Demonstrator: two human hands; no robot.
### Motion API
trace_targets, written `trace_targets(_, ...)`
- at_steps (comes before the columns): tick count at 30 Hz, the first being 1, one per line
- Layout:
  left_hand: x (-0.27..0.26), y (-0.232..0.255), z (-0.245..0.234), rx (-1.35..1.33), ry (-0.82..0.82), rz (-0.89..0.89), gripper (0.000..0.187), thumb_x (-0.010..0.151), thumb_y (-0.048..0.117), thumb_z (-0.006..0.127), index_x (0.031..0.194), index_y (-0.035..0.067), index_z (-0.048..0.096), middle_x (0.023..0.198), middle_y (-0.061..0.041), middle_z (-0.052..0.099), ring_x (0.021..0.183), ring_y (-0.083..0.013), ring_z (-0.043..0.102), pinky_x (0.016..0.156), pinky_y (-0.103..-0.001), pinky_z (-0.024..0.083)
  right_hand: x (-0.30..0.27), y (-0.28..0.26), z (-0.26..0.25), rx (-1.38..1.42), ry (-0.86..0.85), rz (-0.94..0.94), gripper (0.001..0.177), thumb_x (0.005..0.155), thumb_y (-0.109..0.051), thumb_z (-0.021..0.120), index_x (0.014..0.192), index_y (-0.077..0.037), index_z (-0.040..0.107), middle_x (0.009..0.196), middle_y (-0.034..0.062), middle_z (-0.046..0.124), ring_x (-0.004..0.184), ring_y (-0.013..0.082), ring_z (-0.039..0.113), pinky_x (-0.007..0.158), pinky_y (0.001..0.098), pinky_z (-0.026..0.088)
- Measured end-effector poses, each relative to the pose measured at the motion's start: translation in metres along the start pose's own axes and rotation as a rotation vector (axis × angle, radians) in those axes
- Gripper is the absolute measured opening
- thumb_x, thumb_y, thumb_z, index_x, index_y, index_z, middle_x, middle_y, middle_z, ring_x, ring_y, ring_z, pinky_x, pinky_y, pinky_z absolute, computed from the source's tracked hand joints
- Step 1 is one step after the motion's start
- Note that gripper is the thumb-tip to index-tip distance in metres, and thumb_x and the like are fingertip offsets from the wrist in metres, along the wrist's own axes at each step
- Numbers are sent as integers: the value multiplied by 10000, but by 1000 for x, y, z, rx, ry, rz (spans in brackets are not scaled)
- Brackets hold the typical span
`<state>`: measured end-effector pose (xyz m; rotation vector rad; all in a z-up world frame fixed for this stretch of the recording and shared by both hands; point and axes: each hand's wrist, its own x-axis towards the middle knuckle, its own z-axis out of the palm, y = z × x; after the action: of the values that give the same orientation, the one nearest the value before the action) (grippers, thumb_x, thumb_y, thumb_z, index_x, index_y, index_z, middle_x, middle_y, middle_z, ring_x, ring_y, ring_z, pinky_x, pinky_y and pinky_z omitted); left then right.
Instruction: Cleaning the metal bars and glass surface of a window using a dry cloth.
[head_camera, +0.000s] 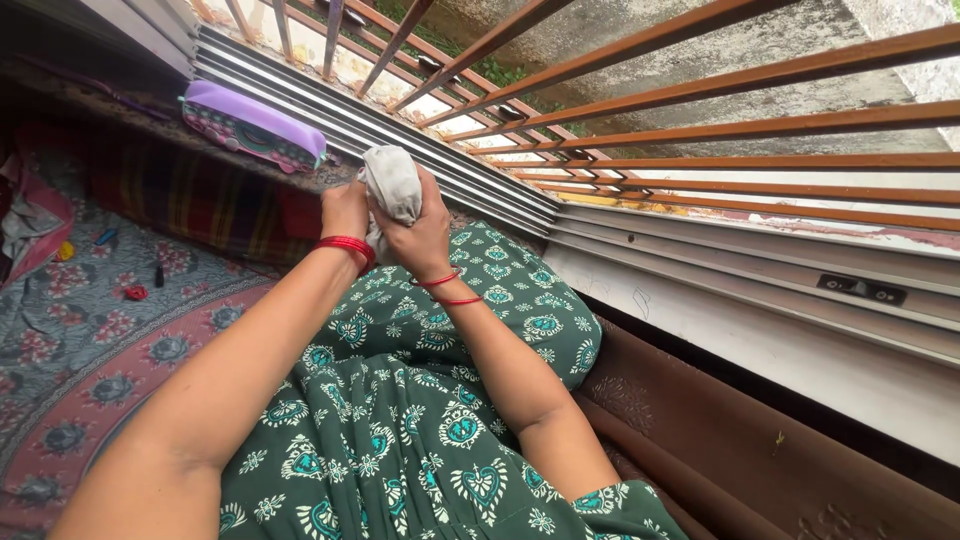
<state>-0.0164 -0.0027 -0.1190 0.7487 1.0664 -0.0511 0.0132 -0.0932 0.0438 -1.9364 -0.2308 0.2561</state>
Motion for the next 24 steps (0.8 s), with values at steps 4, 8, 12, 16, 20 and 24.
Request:
trace_targets(4, -1, -2, 5, 69, 95, 136, 410, 1050, 348, 659, 1127, -45, 571, 1044, -131, 649, 888, -144, 584, 790, -341, 496, 9, 11, 0, -96, -73, 7, 636, 813, -205, 840, 1368, -61, 566, 1237, 147, 721, 1127, 263, 737, 971, 357, 572)
trace_targets(8, -22, 19, 13, -190, -151, 29, 633, 996, 568, 470, 1233, 13, 664, 1190, -89, 704, 1033, -147, 668, 938, -306, 520, 11, 34, 2, -274, -239, 21, 571, 846, -232, 805, 1356, -78, 597, 1285, 190, 707, 1203, 352, 645, 1025, 403, 515)
trace_targets(12, -34, 27, 15, -325, -192, -23, 677, 1006, 585, 448, 1264, -7, 651, 1221, -93, 713, 1091, -182, 684, 993, -332, 522, 13, 52, 0, -428, -181, -209, 688, 776, -248, 850, 1375, -65, 565, 1413, 270, 574, 1266, 374, 539, 1060, 419, 441)
trace_targets(16, -43, 34, 12, -164, -129, -92, 692, 1008, 615, 433, 1255, 13, 667, 1189, -107, 713, 1035, -192, 690, 916, -329, 540, 17, 50, -7, 249, -457, 280, 739, 876, -277, 743, 1507, -44, 437, 1395, 162, 611, 1272, 251, 581, 1106, 372, 444)
trace_targets(20, -20, 14, 4, -256, -331, 16, 486, 988, 423, 565, 1306, 61, 625, 1209, -108, 690, 1059, -207, 699, 903, -361, 585, 9, 62, 1, 352, -414, 230, 706, 1028, -352, 611, 1597, -57, 314, 1527, 151, 513, 1413, 219, 496, 1196, 329, 372)
trace_targets(24, -50, 47, 18, -301, -420, -42, 671, 1038, 622, 440, 1283, 28, 632, 1191, -97, 677, 1030, -204, 678, 899, -370, 561, 1, 55, 15, -23, -272, 4, 658, 1040, -285, 677, 1551, 24, 399, 1558, 227, 423, 1429, 294, 458, 1189, 377, 367)
